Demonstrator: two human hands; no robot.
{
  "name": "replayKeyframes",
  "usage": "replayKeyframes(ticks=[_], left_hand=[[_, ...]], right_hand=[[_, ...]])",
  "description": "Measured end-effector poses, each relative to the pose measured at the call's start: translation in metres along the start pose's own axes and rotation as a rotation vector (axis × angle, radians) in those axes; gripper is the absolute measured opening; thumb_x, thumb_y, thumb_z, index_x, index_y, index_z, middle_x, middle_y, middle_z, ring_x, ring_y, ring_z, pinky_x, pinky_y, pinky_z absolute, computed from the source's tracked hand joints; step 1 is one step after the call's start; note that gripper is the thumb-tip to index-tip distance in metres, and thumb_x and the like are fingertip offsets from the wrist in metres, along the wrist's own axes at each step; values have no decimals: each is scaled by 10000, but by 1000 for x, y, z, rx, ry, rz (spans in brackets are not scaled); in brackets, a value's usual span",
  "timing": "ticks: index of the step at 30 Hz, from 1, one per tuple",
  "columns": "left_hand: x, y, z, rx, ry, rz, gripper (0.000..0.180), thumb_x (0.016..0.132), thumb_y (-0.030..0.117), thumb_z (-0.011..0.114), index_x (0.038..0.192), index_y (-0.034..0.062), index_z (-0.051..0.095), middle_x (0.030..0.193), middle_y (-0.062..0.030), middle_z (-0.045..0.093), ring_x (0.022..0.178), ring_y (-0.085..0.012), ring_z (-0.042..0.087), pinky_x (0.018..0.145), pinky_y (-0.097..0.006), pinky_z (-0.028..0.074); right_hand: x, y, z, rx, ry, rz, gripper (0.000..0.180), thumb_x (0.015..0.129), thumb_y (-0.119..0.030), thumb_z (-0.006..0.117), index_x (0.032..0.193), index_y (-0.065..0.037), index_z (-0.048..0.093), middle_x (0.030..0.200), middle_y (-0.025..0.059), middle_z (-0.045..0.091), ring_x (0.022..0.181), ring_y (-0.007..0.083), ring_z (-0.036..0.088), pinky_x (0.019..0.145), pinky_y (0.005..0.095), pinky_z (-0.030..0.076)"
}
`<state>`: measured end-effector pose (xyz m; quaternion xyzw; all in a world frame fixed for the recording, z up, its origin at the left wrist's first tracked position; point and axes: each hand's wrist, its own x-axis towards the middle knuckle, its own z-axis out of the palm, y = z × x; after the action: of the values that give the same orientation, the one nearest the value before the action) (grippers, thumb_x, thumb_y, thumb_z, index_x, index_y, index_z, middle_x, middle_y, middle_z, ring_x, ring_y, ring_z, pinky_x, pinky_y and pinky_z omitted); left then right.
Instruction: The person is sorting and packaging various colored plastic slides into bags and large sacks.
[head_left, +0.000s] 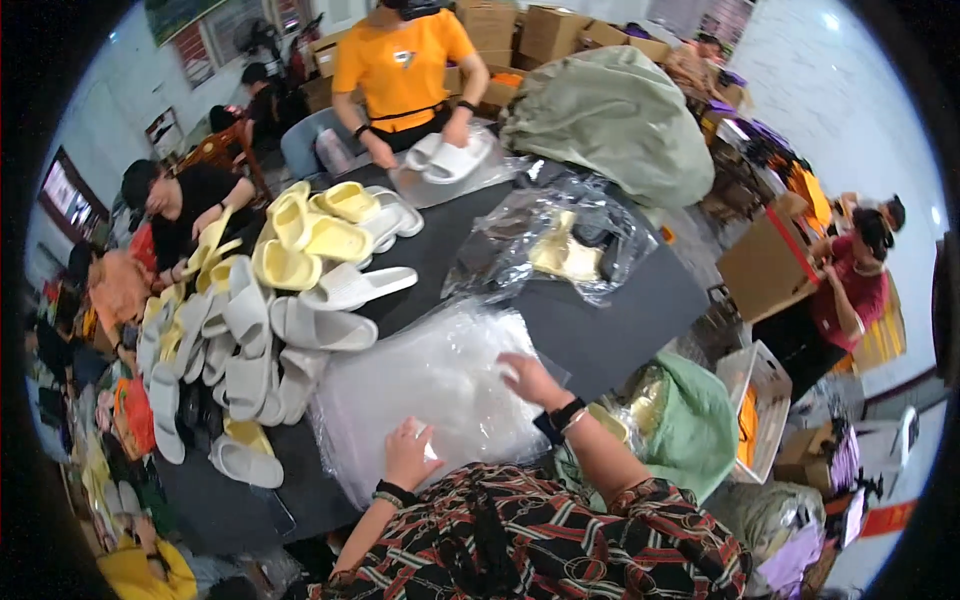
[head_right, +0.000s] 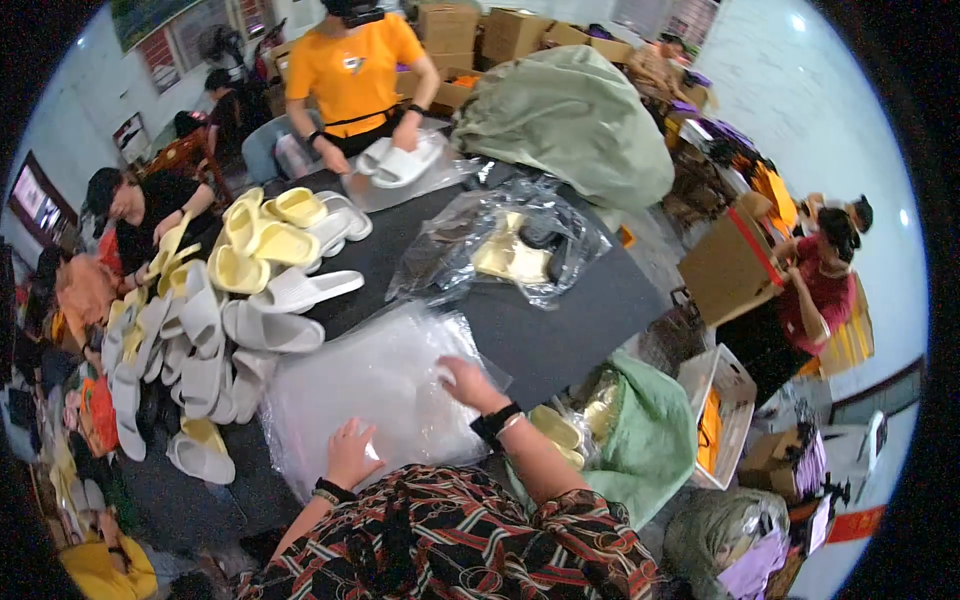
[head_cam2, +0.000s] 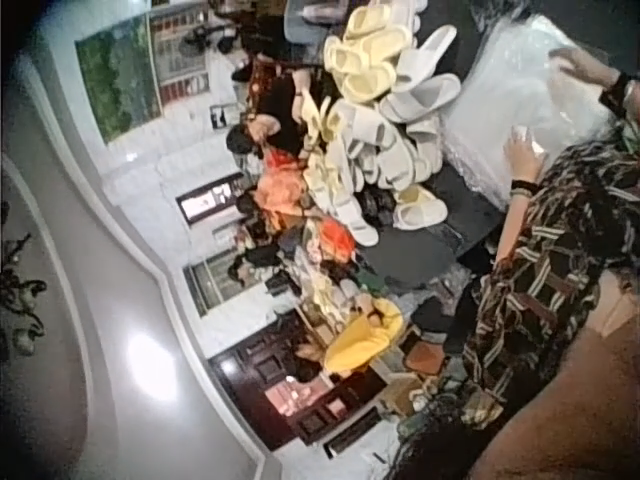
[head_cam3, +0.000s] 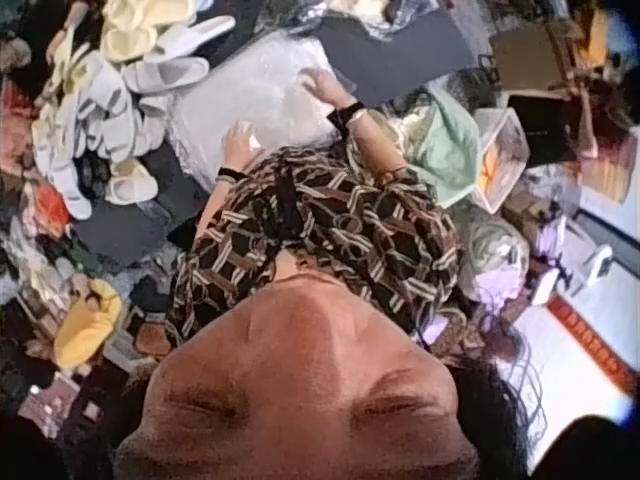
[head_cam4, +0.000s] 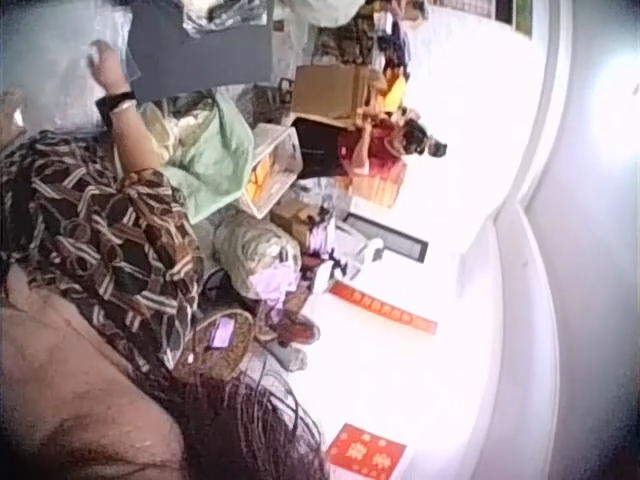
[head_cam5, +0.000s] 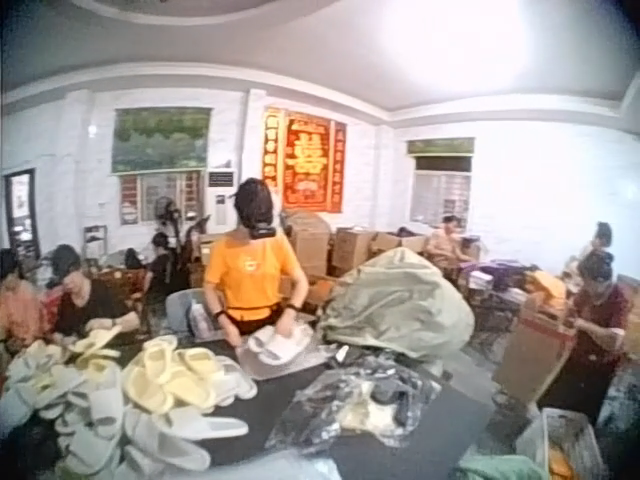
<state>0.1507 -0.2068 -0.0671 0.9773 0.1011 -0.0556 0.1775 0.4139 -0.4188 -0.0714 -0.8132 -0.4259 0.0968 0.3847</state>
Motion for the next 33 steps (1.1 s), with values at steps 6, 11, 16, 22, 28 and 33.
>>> replayKeyframes(ticks=[6,11,16,22,28,33], left_hand=[[4,6,3,40,43,-14,743,627,404,832,1290,186,576,1461,-210,372,1305,-370,377,1033,-507,315],[8,9,0,37,48,-28,736,621,392,841,1280,193,582,1465,-192,373,1299,-363,380,1013,-500,328],[5,9,2,70,29,-92,727,622,402,841,1273,201,588,1463,-185,380,1300,-363,381,1008,-502,332],[8,13,11,43,56,-78,741,632,443,824,1288,209,573,1404,-167,430,1307,-365,370,1007,-531,325],[-1,5,17,11,106,-63,758,613,445,832,1286,214,571,1385,-160,439,1289,-355,371,1003,-532,316],[2,-4,16,-9,76,-46,736,621,441,825,1271,200,581,1383,-161,442,1285,-351,369,1002,-526,312]], right_hand=[[47,64,-73,223,262,604,411,885,-288,681,1157,12,615,993,102,687,866,150,638,746,281,505],[115,62,-55,777,338,803,804,787,-540,734,1282,42,483,1158,85,592,996,183,574,765,335,489],[180,27,-33,843,506,825,1170,631,-463,888,1364,129,193,1226,210,543,1114,282,553,957,341,431],[196,81,-17,668,615,956,955,660,-335,876,1335,-79,251,1019,126,540,793,236,559,636,386,494],[176,35,-67,1121,464,789,637,835,-139,681,1324,-127,274,965,96,565,637,183,554,570,364,508],[156,14,-101,1113,209,458,503,853,-54,579,1311,-85,373,872,64,579,604,140,558,527,305,493]])
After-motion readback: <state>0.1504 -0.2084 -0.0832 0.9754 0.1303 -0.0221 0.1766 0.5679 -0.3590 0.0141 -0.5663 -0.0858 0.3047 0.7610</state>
